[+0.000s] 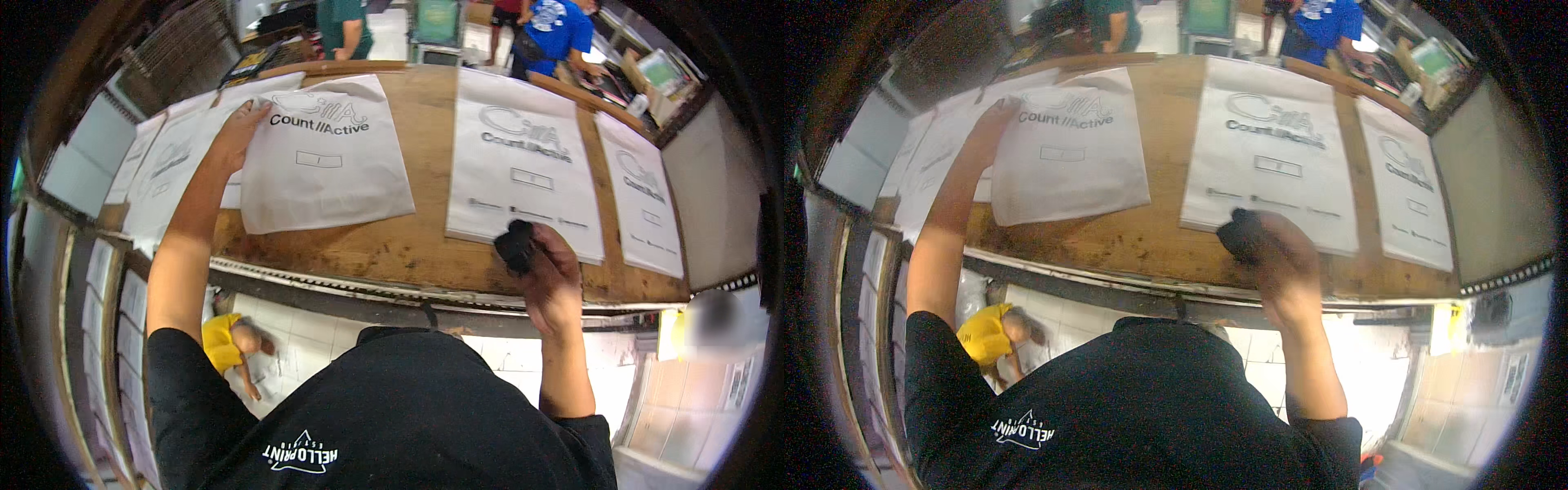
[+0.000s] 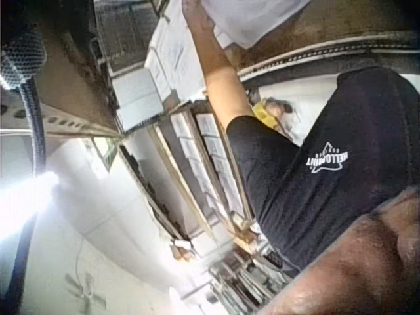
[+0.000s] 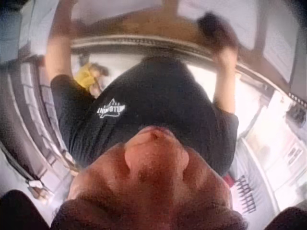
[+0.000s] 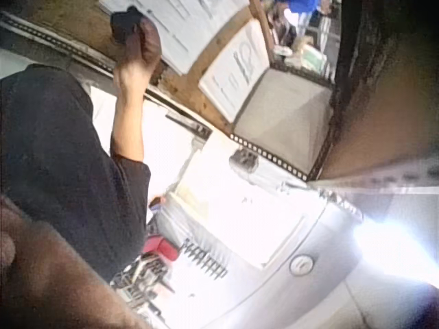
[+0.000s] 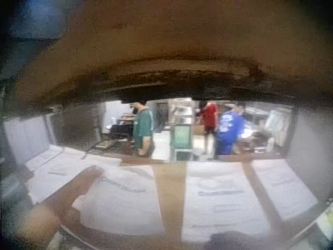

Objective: The person cleans screen-printing stencils by rubbing them with a cloth and a cleaning agent, then removes a finished garment from a bag and checks it.

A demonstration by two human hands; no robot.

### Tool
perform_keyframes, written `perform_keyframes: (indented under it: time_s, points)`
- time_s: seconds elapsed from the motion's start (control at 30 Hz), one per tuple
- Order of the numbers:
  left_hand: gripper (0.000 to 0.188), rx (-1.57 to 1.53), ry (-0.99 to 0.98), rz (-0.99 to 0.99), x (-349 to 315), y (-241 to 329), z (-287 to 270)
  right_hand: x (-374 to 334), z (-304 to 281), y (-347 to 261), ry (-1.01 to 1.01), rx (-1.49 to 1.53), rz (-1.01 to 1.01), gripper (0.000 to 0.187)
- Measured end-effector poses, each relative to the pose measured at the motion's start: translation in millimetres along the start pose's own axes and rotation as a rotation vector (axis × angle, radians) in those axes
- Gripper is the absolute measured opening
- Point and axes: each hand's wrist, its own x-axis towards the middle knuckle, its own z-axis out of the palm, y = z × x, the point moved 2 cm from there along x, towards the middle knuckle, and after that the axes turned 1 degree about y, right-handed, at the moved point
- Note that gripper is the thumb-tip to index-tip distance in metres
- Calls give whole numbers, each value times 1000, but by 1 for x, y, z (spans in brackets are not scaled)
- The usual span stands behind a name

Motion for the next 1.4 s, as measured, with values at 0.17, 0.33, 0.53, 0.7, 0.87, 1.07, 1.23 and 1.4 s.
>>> perform_keyframes:
  time_s: [0.17,0.33,0.53,0.7,0.87,1.07,1.23,1.4]
  points:
    - [70,280,-36,151,29,-20,33,11,-15,3,-112,196,32,29]
    - [69,825,147,269,29,-35,2,20,12,-11,-220,62,64,23]
    - [54,676,194,489,-66,-1,3,45,29,-30,-328,-602,-147,6]
    - [31,567,274,328,-161,-17,4,70,64,-28,-525,-482,-55,18]
    - [24,797,330,674,-214,-55,4,103,130,-8,-723,-624,7,33]
    - [47,883,303,779,-241,-69,24,127,210,38,-1043,-922,-172,28]
    - [68,937,342,819,-240,-84,26,132,263,70,-1228,-1087,-800,18]
    - [74,950,401,894,-231,-100,23,139,266,84,-1311,-1169,-999,17]
